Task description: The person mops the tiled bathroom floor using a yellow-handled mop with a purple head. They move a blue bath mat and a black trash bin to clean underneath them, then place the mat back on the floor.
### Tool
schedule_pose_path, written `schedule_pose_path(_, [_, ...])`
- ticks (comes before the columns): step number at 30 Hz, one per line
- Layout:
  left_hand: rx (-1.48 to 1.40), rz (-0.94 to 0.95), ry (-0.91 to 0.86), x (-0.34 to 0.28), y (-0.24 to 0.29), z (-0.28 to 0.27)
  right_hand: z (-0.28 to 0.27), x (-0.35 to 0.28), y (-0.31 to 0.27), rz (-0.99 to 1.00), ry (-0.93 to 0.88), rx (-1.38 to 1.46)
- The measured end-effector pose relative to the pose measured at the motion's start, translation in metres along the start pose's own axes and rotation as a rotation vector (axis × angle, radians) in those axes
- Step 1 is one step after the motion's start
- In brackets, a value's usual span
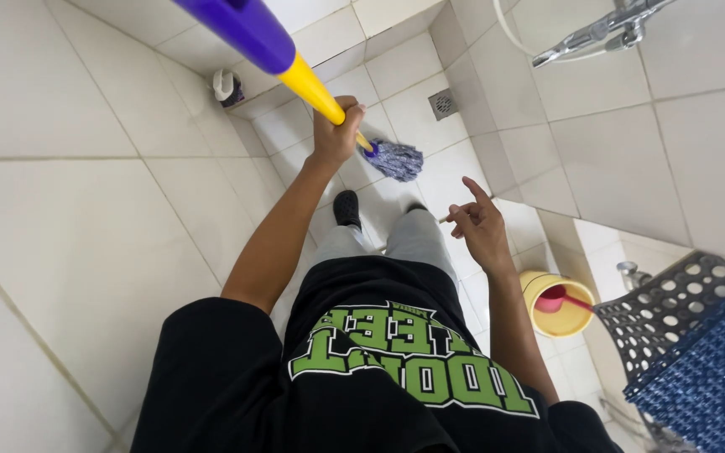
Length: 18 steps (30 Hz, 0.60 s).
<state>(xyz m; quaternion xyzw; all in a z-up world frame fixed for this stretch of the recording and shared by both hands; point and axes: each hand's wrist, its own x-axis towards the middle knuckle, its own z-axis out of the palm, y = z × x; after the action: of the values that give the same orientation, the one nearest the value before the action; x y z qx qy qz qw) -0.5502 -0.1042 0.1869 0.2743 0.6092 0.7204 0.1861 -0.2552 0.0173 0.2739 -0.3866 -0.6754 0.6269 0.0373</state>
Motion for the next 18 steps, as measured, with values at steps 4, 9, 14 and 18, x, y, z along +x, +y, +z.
schedule_pose_path(4, [0.034,-0.026,0.018,-0.006,0.015,0.013,0.017,0.0,0.001,0.069,0.036,-0.037])
schedule_pose_path(9, [0.051,0.19,-0.303,-0.012,0.027,0.077,0.035,-0.004,-0.084,-0.435,0.149,-0.268])
schedule_pose_path(14, [0.045,0.242,-0.768,-0.007,0.059,0.126,0.0,0.005,-0.14,-0.879,0.21,-0.214])
schedule_pose_path(18, [-0.067,0.266,-0.732,-0.013,0.057,0.147,-0.018,0.039,-0.095,-0.606,-0.049,0.205])
